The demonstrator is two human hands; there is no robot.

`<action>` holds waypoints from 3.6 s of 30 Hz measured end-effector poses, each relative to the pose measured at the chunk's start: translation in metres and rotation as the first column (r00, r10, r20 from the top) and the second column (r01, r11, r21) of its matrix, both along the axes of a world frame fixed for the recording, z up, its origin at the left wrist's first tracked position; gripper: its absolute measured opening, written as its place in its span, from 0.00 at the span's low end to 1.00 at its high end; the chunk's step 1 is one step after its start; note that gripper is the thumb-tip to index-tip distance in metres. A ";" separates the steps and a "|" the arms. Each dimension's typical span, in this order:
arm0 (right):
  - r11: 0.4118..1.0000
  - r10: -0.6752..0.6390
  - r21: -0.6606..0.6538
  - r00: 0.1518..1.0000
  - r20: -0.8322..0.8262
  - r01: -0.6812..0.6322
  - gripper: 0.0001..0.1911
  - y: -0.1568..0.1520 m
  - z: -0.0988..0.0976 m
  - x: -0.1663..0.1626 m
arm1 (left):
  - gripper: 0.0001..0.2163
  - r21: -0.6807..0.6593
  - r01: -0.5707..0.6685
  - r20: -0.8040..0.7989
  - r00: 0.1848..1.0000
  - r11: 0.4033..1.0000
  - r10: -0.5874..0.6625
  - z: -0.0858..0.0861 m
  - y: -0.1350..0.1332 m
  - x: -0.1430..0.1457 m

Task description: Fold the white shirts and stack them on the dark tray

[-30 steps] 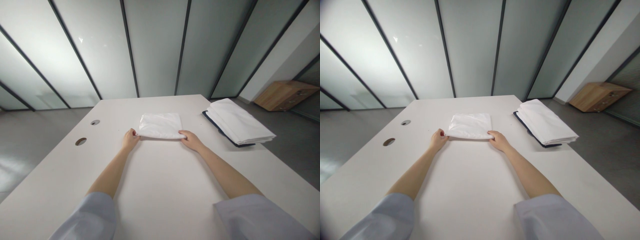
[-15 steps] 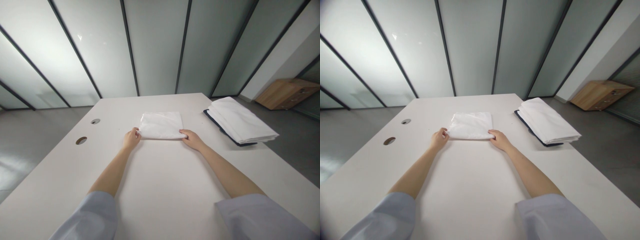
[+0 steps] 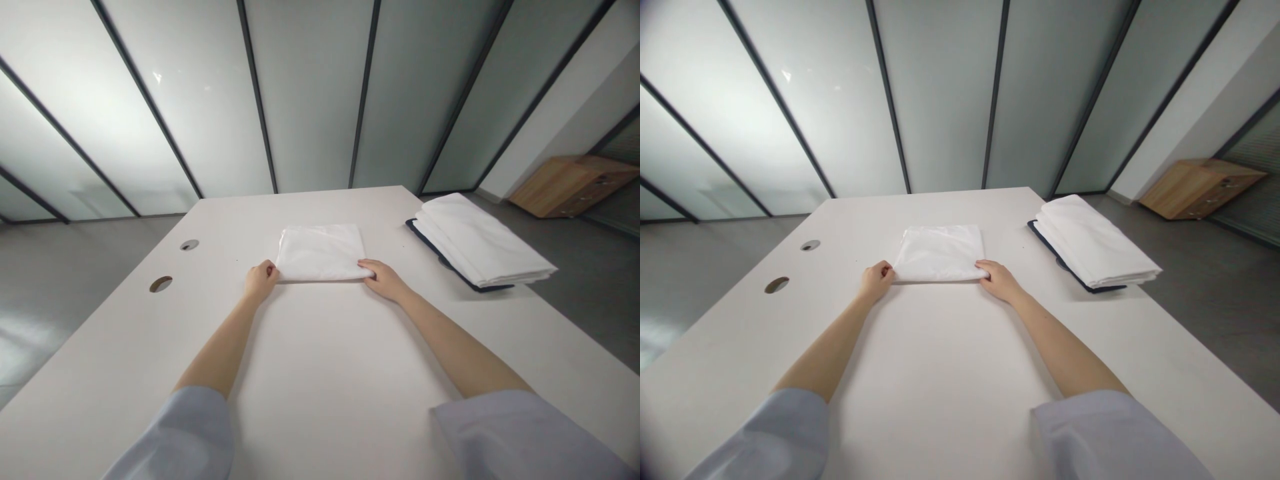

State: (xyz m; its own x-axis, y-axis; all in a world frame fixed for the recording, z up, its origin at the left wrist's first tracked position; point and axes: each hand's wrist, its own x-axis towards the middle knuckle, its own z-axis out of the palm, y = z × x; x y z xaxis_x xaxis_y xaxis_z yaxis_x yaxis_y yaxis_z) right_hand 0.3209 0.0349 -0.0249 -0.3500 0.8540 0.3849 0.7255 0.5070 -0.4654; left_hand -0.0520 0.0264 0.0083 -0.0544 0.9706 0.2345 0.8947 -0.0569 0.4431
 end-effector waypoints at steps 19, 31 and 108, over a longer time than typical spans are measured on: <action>0.961 -0.155 -0.275 0.866 -0.476 0.021 0.10 -0.005 0.013 0.006 | 0.39 -0.023 0.316 0.031 0.948 0.948 -0.316 -0.016 0.015 -0.028; 0.985 -0.039 -0.172 0.933 -0.358 -0.025 0.15 -0.008 0.010 0.008 | 0.21 0.046 0.370 0.140 0.917 0.928 -0.373 -0.021 0.013 -0.007; 0.962 -0.227 0.141 0.972 -0.052 0.233 0.32 -0.006 0.006 -0.009 | 0.25 0.295 0.094 -0.053 0.995 0.951 -0.082 -0.008 -0.002 0.014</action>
